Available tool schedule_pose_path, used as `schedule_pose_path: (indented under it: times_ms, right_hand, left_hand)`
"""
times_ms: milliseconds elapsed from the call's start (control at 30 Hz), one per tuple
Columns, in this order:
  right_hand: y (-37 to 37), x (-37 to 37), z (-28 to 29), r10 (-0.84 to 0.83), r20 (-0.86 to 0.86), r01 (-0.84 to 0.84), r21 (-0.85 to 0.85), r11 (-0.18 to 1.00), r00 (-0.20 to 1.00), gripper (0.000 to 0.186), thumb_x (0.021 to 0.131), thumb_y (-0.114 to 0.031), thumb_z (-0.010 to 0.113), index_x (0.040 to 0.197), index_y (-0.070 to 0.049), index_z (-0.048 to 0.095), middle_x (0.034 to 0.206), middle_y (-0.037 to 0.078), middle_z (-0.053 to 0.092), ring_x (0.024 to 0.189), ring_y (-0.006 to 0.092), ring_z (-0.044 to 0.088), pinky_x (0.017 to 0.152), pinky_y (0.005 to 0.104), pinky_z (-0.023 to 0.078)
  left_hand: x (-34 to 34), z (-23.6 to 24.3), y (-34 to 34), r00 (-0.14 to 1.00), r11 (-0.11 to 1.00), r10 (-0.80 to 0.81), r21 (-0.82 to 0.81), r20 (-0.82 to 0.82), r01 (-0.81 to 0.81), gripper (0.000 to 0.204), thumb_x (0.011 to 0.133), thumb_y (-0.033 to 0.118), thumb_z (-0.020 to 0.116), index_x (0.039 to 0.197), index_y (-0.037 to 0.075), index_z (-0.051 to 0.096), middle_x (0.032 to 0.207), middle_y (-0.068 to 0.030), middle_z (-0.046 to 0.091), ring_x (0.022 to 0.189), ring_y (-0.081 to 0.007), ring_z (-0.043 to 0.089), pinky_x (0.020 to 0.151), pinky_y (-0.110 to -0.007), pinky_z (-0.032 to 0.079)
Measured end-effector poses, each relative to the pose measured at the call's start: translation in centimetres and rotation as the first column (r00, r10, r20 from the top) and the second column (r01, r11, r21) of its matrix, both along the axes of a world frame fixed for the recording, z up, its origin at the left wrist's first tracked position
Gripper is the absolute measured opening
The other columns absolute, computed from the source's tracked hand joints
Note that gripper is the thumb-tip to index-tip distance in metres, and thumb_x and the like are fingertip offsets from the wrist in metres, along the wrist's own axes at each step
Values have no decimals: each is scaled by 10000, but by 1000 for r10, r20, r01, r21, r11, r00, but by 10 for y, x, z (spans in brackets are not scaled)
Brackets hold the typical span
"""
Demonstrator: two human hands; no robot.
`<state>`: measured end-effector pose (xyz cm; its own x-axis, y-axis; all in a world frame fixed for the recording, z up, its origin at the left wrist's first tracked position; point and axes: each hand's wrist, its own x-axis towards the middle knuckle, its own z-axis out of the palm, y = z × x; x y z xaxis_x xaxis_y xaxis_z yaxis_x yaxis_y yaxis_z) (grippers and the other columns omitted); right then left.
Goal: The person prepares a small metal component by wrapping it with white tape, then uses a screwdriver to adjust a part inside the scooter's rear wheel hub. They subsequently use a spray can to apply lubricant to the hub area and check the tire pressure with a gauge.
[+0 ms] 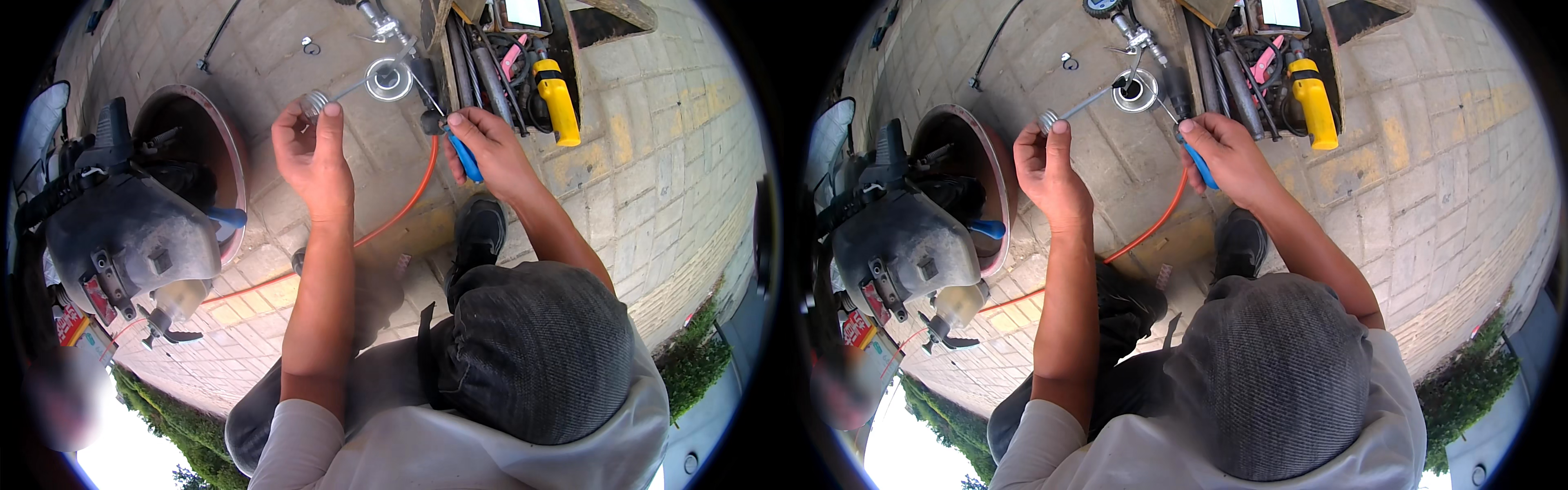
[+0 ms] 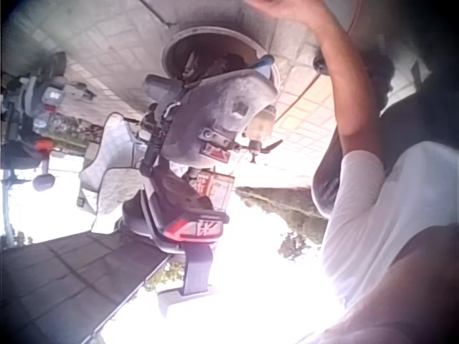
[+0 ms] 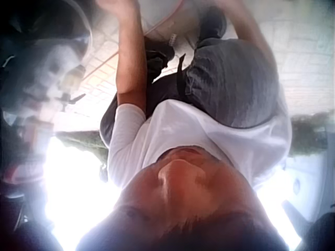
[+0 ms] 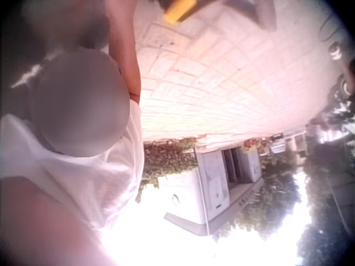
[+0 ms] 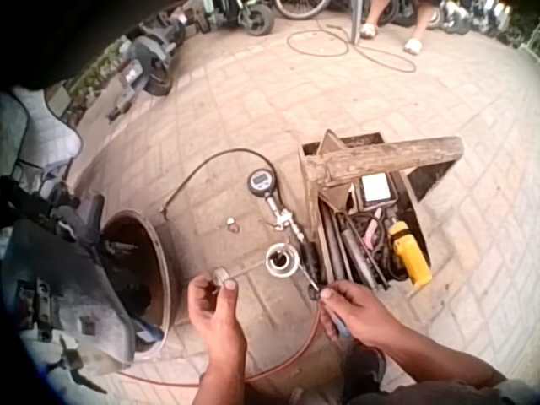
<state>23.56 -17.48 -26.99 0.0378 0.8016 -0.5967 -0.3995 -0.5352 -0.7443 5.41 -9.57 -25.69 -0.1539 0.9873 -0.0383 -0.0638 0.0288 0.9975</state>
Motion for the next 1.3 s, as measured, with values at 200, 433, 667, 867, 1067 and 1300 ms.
schedule_pose_path:
  times_ms: [200,433,667,867,1067,1300]
  right_hand:
    - [1,1,-1,46,37,-45,-42,998,998,340,965,-341,521,889,-10,541,677,49,564,491,118,528,444,270,425]
    - [0,1,-7,83,46,-81,-28,996,996,344,966,-341,515,901,-4,542,676,46,562,484,111,522,437,265,417]
    - [-1,1,-6,83,68,-82,-22,996,994,340,967,-332,514,910,1,544,672,43,558,477,109,516,431,264,409]
    - [-2,0,-7,73,74,-72,-16,997,995,338,970,-324,509,916,8,544,661,46,554,473,111,512,430,267,409]
    - [-2,-3,-8,81,128,-80,-14,997,988,330,967,-306,517,948,22,544,651,44,544,469,111,508,421,270,406]
    - [-4,-4,-8,58,191,-58,-5,998,980,322,963,-298,529,949,23,544,654,36,542,476,101,507,424,263,413]
  left_hand:
    - [3,9,2,996,999,-50,6,71,50,360,830,73,714,1112,-17,509,976,-50,563,862,-107,523,756,-234,435]
    - [15,26,6,993,992,-110,66,29,108,389,819,75,728,1123,-19,505,1002,-53,541,872,-111,523,737,-234,452]
    - [20,24,8,992,991,-128,53,19,127,394,809,71,734,1116,-22,506,986,-58,543,866,-115,526,712,-231,472]
    - [15,19,5,991,991,-127,33,-38,128,397,798,63,740,1112,-27,514,975,-59,543,851,-116,524,685,-237,487]
    - [14,21,8,985,985,-136,95,-107,146,410,781,86,759,1103,-25,531,960,-50,536,850,-119,516,745,-254,462]
    - [8,10,11,953,979,-146,97,-266,177,404,744,132,782,1059,-8,572,951,-48,543,835,-128,515,771,-270,439]
